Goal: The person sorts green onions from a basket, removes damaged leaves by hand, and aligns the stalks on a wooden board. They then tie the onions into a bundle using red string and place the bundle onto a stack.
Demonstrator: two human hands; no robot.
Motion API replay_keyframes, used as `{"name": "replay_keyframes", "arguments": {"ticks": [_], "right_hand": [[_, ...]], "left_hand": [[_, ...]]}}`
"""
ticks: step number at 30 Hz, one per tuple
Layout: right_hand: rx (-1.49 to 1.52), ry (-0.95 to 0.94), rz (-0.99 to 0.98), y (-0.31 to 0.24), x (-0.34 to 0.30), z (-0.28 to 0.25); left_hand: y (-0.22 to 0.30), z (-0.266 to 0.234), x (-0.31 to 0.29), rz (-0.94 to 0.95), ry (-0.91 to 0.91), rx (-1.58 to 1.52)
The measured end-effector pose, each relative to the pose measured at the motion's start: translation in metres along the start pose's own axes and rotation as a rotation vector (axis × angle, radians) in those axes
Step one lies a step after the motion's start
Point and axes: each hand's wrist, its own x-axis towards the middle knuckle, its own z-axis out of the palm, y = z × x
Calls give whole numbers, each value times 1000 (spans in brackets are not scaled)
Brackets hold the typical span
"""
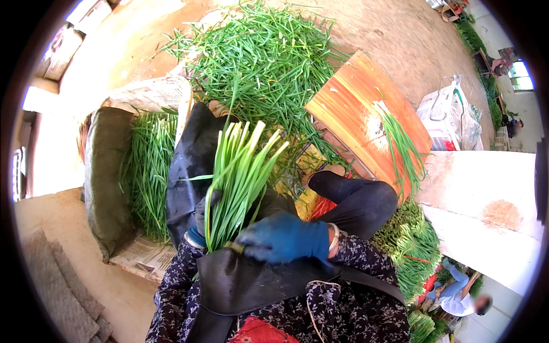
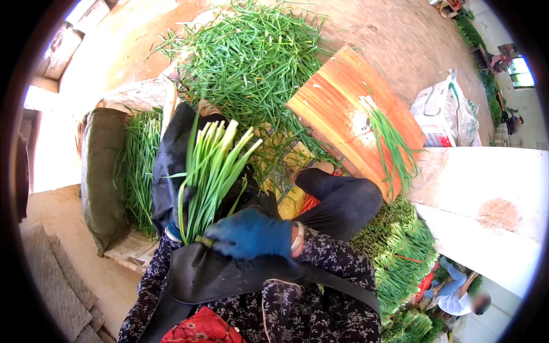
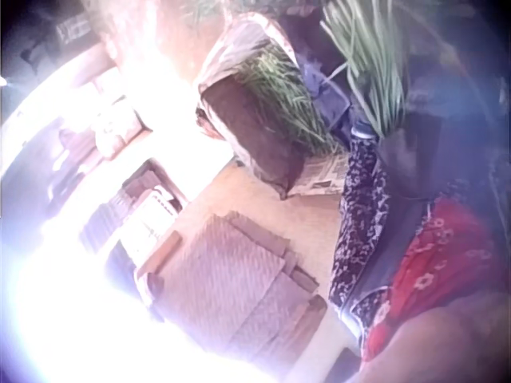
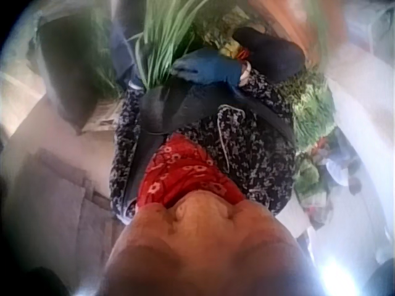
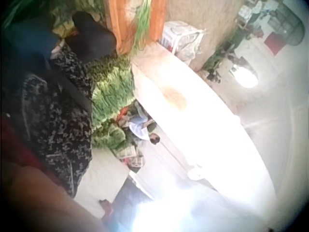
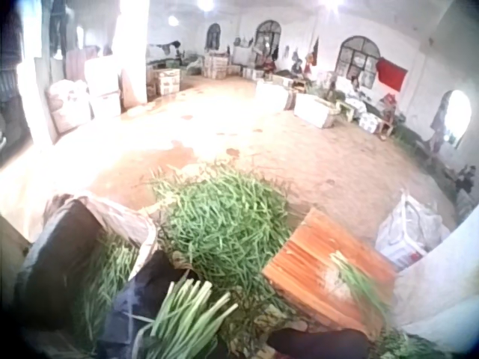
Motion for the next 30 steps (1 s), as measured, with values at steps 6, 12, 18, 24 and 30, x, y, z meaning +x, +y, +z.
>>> {"name": "replay_keyframes", "arguments": {"ticks": [6, 12, 18, 24, 30], "right_hand": [[-572, -71, 833, 76, -69, -16], [-493, 690, 96, 34, -27, -62], [81, 743, 43, 82, -2, -58], [733, 1015, 432, 149, 2, -113], [1034, 654, 383, 115, -18, -42]], "left_hand": [[11, -4, -2, -127, -2, 122], [3, 36, -1, -109, 35, 187], [8, 41, 1, -103, -23, 329], [16, 24, -19, 49, -94, 489], [24, 35, -18, -85, 117, 374]]}}
